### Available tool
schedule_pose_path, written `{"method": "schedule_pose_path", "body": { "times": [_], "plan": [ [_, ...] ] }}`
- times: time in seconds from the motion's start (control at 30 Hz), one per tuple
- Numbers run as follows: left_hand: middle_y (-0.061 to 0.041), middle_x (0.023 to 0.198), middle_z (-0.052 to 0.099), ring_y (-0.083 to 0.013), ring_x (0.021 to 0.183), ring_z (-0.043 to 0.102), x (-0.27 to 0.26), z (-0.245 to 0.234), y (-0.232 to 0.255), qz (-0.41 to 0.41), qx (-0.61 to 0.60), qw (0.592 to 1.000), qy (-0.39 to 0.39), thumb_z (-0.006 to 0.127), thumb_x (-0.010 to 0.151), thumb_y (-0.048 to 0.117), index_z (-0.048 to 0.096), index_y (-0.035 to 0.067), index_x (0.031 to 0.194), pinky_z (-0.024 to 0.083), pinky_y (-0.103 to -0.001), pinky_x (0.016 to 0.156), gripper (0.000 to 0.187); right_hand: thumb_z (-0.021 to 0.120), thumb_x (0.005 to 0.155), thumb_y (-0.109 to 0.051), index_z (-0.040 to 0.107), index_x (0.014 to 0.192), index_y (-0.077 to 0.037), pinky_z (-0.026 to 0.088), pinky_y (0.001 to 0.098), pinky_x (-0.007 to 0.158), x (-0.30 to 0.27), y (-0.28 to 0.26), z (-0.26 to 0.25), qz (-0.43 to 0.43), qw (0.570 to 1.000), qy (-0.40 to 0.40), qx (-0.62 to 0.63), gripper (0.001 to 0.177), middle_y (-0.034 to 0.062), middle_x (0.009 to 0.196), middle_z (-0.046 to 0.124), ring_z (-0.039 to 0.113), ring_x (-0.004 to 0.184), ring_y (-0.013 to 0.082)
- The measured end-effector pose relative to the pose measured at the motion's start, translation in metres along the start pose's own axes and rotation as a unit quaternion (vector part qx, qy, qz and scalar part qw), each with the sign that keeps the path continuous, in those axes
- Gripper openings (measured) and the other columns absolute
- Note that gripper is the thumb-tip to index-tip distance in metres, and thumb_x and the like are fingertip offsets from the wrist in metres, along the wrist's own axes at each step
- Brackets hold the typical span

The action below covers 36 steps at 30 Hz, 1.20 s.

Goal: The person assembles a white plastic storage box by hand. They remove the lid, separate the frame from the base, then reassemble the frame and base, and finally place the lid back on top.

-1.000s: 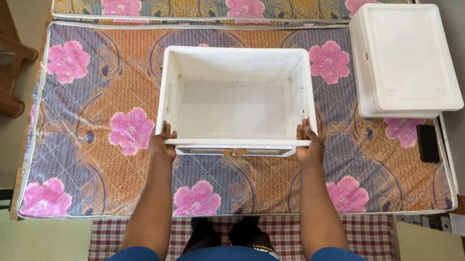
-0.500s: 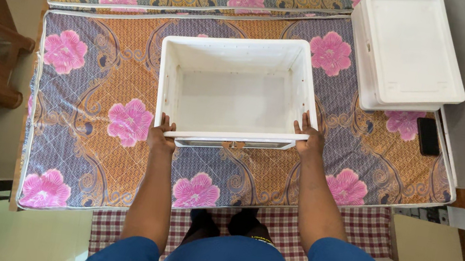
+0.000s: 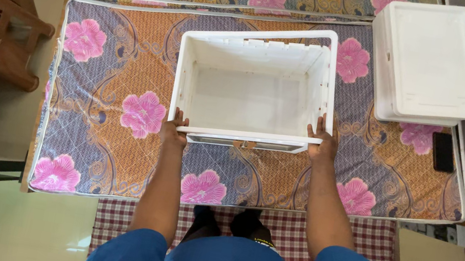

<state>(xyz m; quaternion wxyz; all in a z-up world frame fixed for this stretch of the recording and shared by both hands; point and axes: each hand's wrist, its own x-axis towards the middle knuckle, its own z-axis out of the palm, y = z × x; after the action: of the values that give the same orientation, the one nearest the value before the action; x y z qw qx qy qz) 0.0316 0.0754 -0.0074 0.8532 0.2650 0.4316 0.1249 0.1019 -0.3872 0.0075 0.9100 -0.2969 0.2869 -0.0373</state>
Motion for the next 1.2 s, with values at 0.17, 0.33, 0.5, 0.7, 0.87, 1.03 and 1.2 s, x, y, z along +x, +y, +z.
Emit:
{"method": "schedule_pose_path", "body": {
  "times": [0.17, 0.33, 0.5, 0.7, 0.87, 1.03, 1.2],
  "plan": [
    [-0.006, 0.147, 0.056, -0.0225, 0.140, 0.053, 0.000, 0.000, -0.002, -0.005, -0.022, 1.000, 0.016, 0.030, 0.080, -0.025, 0.034, 0.021, 0.158, 0.050, -0.044, 0.106, 0.090, 0.037, 0.071, 0.022, 0.046, 0.153, -0.015, 0.045, 0.0565, 0.112, -0.002, 0.001, -0.004, -0.004, 0.999, -0.040, 0.002, 0.090, 0.0065, 0.149, 0.055, 0.057, 0.131, 0.0215],
    [-0.004, 0.148, 0.056, -0.0208, 0.141, 0.052, 0.000, -0.001, -0.003, -0.005, -0.043, 0.999, -0.014, 0.029, 0.076, -0.025, 0.038, 0.018, 0.157, 0.049, -0.045, 0.107, 0.092, 0.038, 0.070, 0.022, 0.045, 0.154, -0.018, 0.046, 0.0547, 0.112, -0.004, -0.002, -0.003, 0.002, 0.998, -0.055, -0.004, 0.093, 0.0063, 0.149, 0.056, 0.058, 0.131, 0.0217],
    [-0.002, 0.148, 0.055, -0.0197, 0.142, 0.051, -0.002, -0.008, -0.006, 0.014, -0.070, 0.996, -0.055, 0.029, 0.072, -0.026, 0.040, 0.018, 0.157, 0.049, -0.045, 0.109, 0.096, 0.040, 0.072, 0.021, 0.045, 0.154, -0.017, 0.045, 0.0548, 0.113, -0.005, -0.005, 0.000, -0.002, 0.998, -0.060, -0.025, 0.091, 0.0059, 0.149, 0.057, 0.058, 0.132, 0.0218],
    [-0.004, 0.149, 0.055, -0.0201, 0.142, 0.050, -0.003, -0.016, -0.012, 0.007, -0.078, 0.996, -0.037, 0.033, 0.073, -0.026, 0.040, 0.019, 0.155, 0.048, -0.046, 0.109, 0.094, 0.044, 0.074, 0.018, 0.048, 0.152, -0.016, 0.047, 0.0532, 0.114, -0.011, -0.002, -0.005, -0.010, 0.997, -0.073, -0.023, 0.085, 0.0053, 0.148, 0.057, 0.057, 0.134, 0.0205],
    [-0.003, 0.147, 0.056, -0.0203, 0.141, 0.052, -0.001, -0.015, -0.010, 0.011, -0.074, 0.996, -0.048, 0.034, 0.072, -0.026, 0.041, 0.018, 0.154, 0.050, -0.046, 0.109, 0.093, 0.064, 0.085, 0.007, 0.050, 0.148, -0.011, 0.052, 0.0490, 0.114, -0.019, -0.001, -0.006, -0.027, 0.996, -0.088, -0.016, 0.067, 0.0082, 0.140, 0.060, 0.061, 0.130, 0.0223],
    [-0.006, 0.151, 0.053, -0.0248, 0.137, 0.055, -0.006, -0.009, -0.002, 0.008, -0.077, 0.994, -0.079, 0.039, 0.078, -0.023, 0.040, 0.016, 0.153, 0.052, -0.048, 0.107, 0.085, 0.079, 0.089, -0.017, 0.055, 0.139, -0.008, 0.054, 0.0456, 0.111, -0.025, -0.003, 0.006, -0.015, 0.998, -0.043, 0.045, 0.057, 0.0083, 0.129, 0.067, 0.066, 0.119, 0.0215],
    [-0.009, 0.149, 0.052, -0.0304, 0.136, 0.056, -0.020, -0.015, 0.004, 0.027, -0.070, 0.989, -0.128, 0.052, 0.086, -0.019, 0.041, 0.012, 0.152, 0.053, -0.049, 0.108, 0.074, 0.082, 0.088, -0.017, 0.057, 0.133, -0.007, 0.055, 0.0413, 0.113, -0.046, -0.006, 0.005, -0.015, 0.996, -0.051, 0.074, 0.053, 0.0081, 0.125, 0.068, 0.067, 0.118, 0.0204]
  ]
}}
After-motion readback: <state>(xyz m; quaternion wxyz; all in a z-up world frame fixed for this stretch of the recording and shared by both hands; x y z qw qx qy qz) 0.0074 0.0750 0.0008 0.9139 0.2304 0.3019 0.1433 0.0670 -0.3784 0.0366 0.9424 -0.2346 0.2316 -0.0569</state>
